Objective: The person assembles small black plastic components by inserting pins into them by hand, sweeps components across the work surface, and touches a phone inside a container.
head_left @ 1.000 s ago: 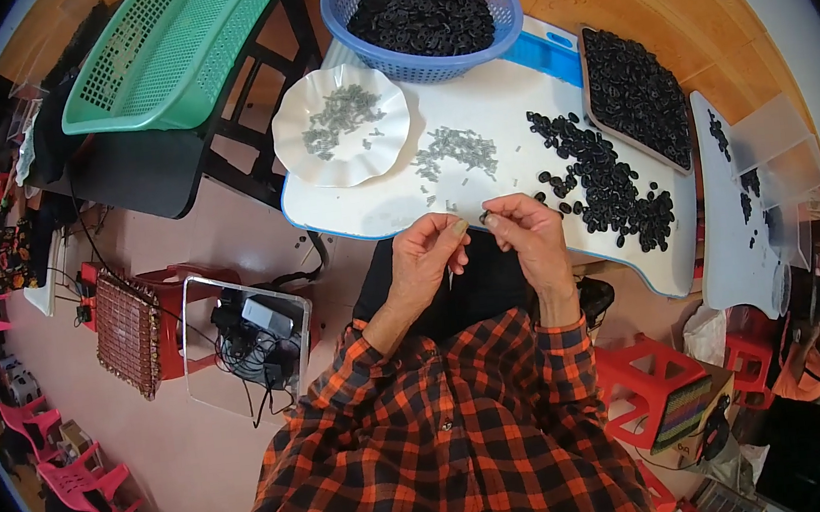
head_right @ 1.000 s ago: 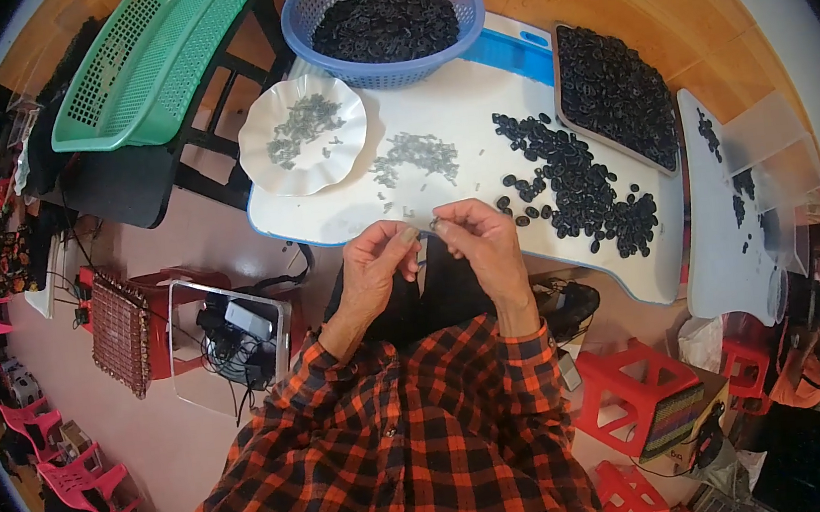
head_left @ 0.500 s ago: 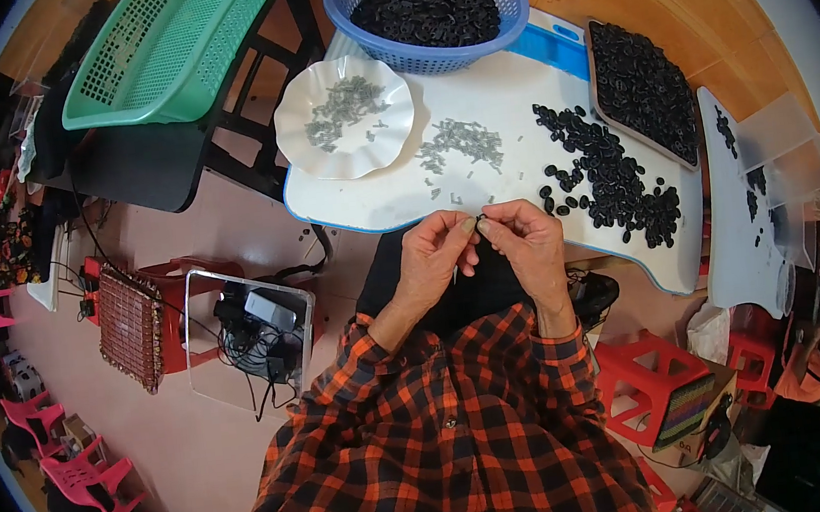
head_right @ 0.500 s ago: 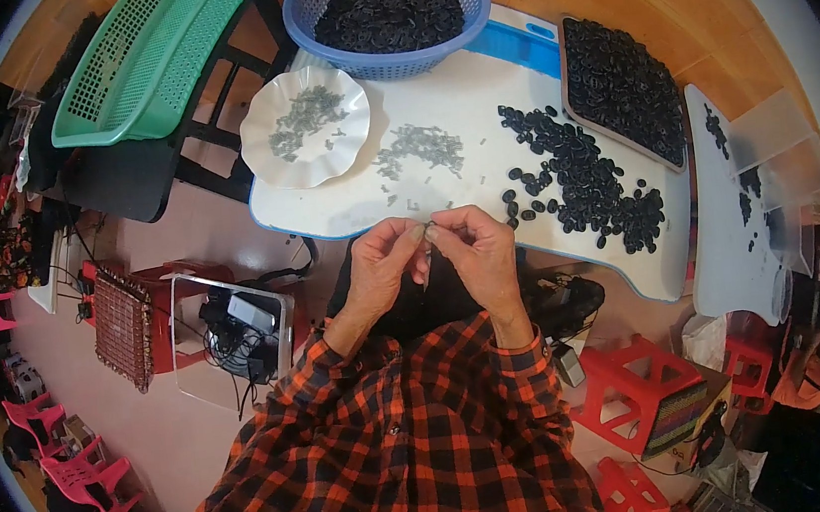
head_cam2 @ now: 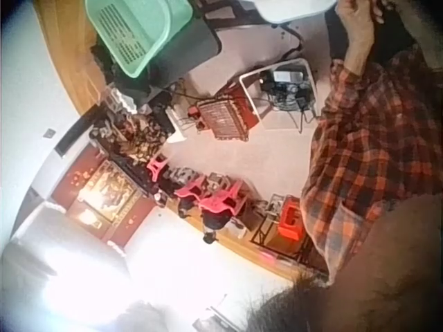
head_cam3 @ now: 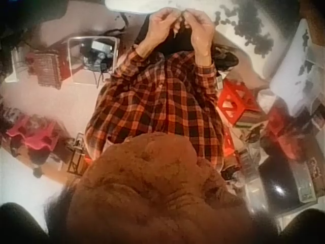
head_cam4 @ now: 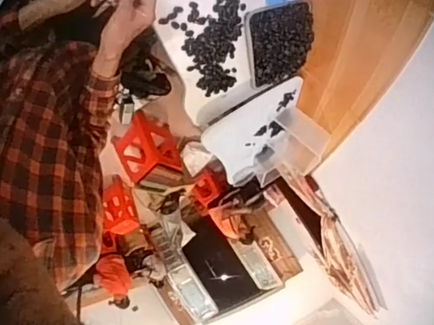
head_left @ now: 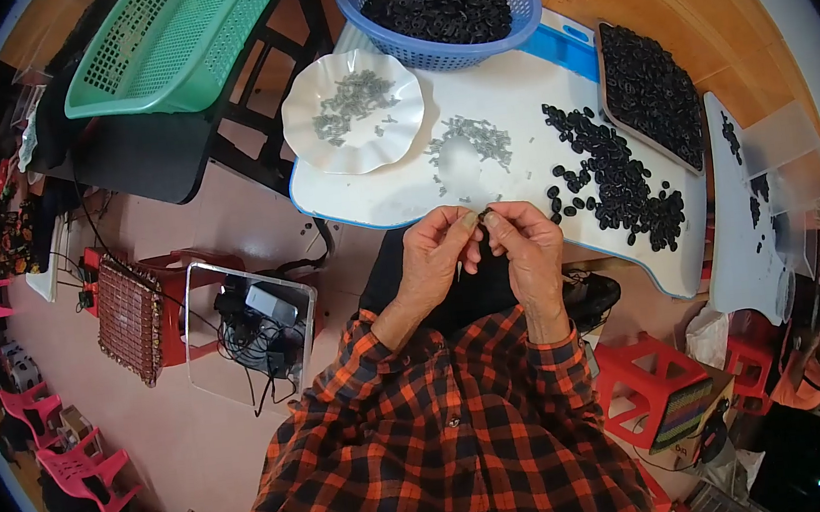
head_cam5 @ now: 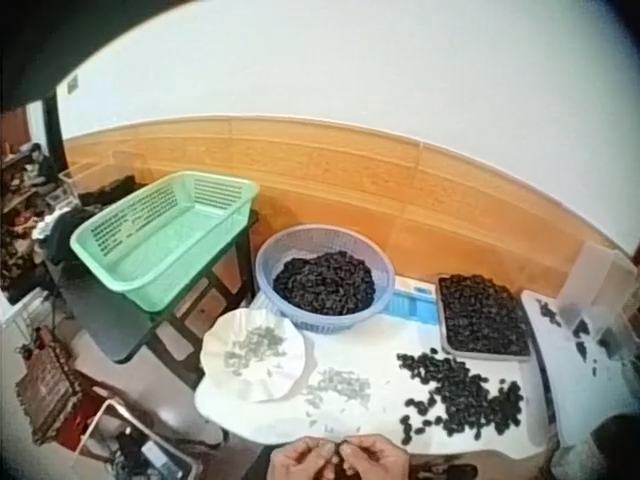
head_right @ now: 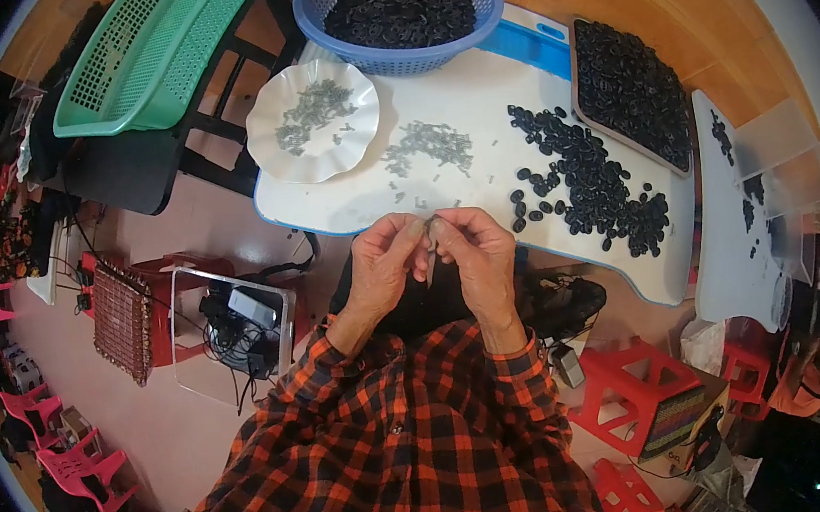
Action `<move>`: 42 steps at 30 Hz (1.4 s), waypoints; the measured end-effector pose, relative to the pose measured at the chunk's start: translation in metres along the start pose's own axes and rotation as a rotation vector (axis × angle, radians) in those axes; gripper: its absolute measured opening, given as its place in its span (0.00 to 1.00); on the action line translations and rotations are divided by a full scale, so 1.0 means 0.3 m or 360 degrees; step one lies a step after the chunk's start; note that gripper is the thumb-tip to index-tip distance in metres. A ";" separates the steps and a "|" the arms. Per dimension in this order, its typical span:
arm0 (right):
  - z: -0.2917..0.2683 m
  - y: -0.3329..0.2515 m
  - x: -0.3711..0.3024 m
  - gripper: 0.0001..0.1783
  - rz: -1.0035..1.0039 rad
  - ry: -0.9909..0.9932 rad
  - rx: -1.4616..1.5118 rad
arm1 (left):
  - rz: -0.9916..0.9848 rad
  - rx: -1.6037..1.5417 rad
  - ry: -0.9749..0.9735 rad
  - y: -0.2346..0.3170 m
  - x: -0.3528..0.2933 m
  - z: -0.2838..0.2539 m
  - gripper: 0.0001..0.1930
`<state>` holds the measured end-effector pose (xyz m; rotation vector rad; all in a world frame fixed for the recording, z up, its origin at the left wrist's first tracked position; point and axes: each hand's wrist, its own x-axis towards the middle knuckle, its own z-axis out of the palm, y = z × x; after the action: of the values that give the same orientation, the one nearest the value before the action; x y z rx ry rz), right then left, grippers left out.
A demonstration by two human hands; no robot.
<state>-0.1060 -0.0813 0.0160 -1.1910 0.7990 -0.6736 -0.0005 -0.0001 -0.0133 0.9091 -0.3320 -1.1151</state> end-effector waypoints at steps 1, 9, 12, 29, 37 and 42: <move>0.003 -0.001 -0.001 0.08 -0.0027 0.0029 0.0054 | -0.0014 -0.0082 0.0019 0.009 0.000 0.004 0.09; 0.051 -0.037 -0.029 0.07 -0.0011 0.0028 -0.0006 | -0.0054 -0.0284 0.0076 0.034 -0.004 -0.007 0.12; 0.064 -0.033 -0.035 0.07 -0.0044 0.0008 -0.0006 | -0.0097 -0.0319 0.0104 0.038 -0.006 -0.006 0.12; 0.082 -0.043 -0.045 0.08 -0.0069 0.0082 -0.0098 | -0.0049 -0.0294 0.0168 0.041 -0.013 0.007 0.12; 0.078 -0.043 -0.044 0.08 -0.0037 0.0092 -0.0064 | -0.0020 -0.0206 0.0205 0.030 -0.013 0.008 0.12; 0.076 -0.045 -0.040 0.07 0.0000 0.0104 -0.0010 | 0.0056 -0.0108 0.0202 0.019 -0.013 0.008 0.12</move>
<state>-0.0943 -0.0625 0.0352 -1.1795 0.8560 -0.7135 0.0000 0.0030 -0.0067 0.9059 -0.2038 -1.0252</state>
